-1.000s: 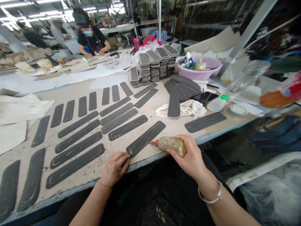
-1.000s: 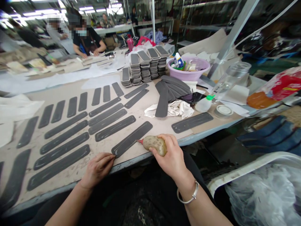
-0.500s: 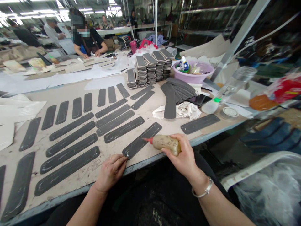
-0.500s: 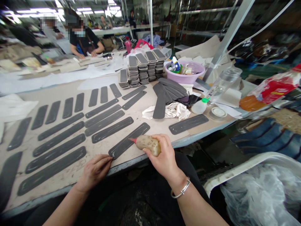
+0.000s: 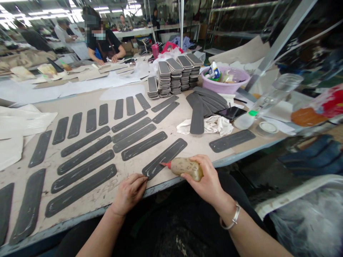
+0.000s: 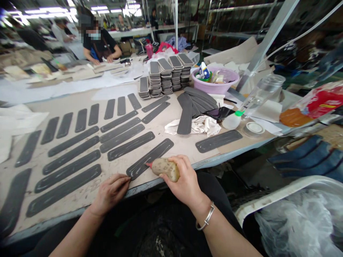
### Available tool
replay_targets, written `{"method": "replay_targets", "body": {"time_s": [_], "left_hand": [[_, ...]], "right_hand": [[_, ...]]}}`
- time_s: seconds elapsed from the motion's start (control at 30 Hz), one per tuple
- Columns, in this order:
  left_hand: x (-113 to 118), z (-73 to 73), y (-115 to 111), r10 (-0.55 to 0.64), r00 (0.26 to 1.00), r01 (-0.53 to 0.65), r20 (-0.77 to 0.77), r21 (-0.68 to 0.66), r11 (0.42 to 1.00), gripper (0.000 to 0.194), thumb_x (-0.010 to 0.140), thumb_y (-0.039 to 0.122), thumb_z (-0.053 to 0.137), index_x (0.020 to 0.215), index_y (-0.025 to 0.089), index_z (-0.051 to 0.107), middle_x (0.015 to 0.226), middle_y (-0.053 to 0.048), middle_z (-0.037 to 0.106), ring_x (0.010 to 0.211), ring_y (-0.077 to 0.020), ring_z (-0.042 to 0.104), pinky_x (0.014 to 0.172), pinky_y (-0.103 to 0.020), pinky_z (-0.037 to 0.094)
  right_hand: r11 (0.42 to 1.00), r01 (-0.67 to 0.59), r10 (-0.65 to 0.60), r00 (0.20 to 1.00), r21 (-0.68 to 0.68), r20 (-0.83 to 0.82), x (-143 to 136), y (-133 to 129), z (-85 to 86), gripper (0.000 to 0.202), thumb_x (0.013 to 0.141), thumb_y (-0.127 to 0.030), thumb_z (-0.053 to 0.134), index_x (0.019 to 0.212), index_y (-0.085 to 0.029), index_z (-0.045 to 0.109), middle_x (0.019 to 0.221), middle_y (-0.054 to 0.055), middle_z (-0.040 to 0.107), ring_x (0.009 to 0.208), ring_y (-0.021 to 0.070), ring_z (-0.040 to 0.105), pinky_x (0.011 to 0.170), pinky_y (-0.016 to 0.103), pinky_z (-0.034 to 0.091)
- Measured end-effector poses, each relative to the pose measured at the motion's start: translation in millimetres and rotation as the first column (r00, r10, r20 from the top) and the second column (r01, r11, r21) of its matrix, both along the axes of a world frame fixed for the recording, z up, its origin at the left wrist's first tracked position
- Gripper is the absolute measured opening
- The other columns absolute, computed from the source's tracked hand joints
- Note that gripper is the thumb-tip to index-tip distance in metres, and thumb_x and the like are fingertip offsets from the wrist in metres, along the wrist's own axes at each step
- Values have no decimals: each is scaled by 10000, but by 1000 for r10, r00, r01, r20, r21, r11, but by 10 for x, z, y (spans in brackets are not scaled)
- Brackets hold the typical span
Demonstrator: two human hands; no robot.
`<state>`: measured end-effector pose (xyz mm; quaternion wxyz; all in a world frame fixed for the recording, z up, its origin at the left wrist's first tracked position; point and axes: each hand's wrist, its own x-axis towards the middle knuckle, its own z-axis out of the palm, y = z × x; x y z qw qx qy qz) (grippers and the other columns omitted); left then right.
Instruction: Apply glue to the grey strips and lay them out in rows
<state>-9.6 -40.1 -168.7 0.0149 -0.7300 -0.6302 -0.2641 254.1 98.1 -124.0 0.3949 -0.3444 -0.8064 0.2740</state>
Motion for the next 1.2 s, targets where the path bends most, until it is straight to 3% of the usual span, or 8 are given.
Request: {"method": "replay_targets", "body": {"time_s": [0.2,0.3,0.4,0.57,0.7,0.87,1.07,1.2], "left_hand": [[13,31,-4,4,1000,-4,-15,-16,1000,130,852,128,556,966,163,609,910,-59,621,804,-127,597,736,-246,508],[10,35,-8,10,1000,-11,-28,-8,1000,129,856,148,554,969,165,613,923,-65,623,809,-130,606,739,-246,510],[0,29,-8,2,999,-2,-47,-1,1000,133,860,169,551,976,171,616,936,-71,626,815,-140,614,747,-254,516],[-40,-6,1,-28,997,32,-71,50,998,153,852,168,566,1000,174,605,950,-73,621,826,-147,617,745,-253,523],[-70,-33,6,-40,996,44,-83,42,998,167,859,174,559,1022,180,593,962,-75,614,837,-150,616,760,-259,526],[-76,-32,-3,-37,995,39,-96,23,999,166,865,187,552,1028,174,582,978,-81,609,844,-156,614,750,-259,525],[-73,-48,6,-25,995,28,-98,32,999,149,868,207,545,1006,180,593,971,-77,614,842,-159,622,766,-263,528],[-92,-76,-3,-13,993,19,-117,47,999,160,873,218,534,1018,187,595,980,-76,621,850,-163,632,771,-265,537]], "right_hand": [[970,-220,223,974,-99,25,-72,-137,42,444,751,-289,714,1137,-260,497,1100,66,504,1001,220,552,877,378,508],[990,-122,123,992,-65,24,-34,-59,36,438,746,-294,719,1123,-253,500,1083,70,510,1009,230,546,881,390,504],[996,86,-86,996,-6,-3,46,109,12,418,760,-301,702,1118,-244,494,1068,75,522,1015,244,542,887,418,495],[934,356,-356,934,41,-2,141,356,-35,413,762,-320,689,1120,-228,506,1081,86,524,1027,261,534,896,448,484],[941,338,-339,941,10,23,120,346,-13,394,771,-314,682,1115,-235,507,1084,88,523,1012,261,543,879,447,495],[999,44,-44,999,-23,-14,88,240,66,405,759,-310,708,1103,-243,507,1045,61,546,984,225,557,860,379,506],[921,386,-382,921,58,-74,168,408,-10,397,778,-322,676,1118,-221,496,1073,88,534,1025,263,526,894,453,470],[903,427,-427,904,36,-21,180,475,-46,403,762,-314,684,1114,-222,510,1075,88,525,1018,263,527,895,455,472]]}}
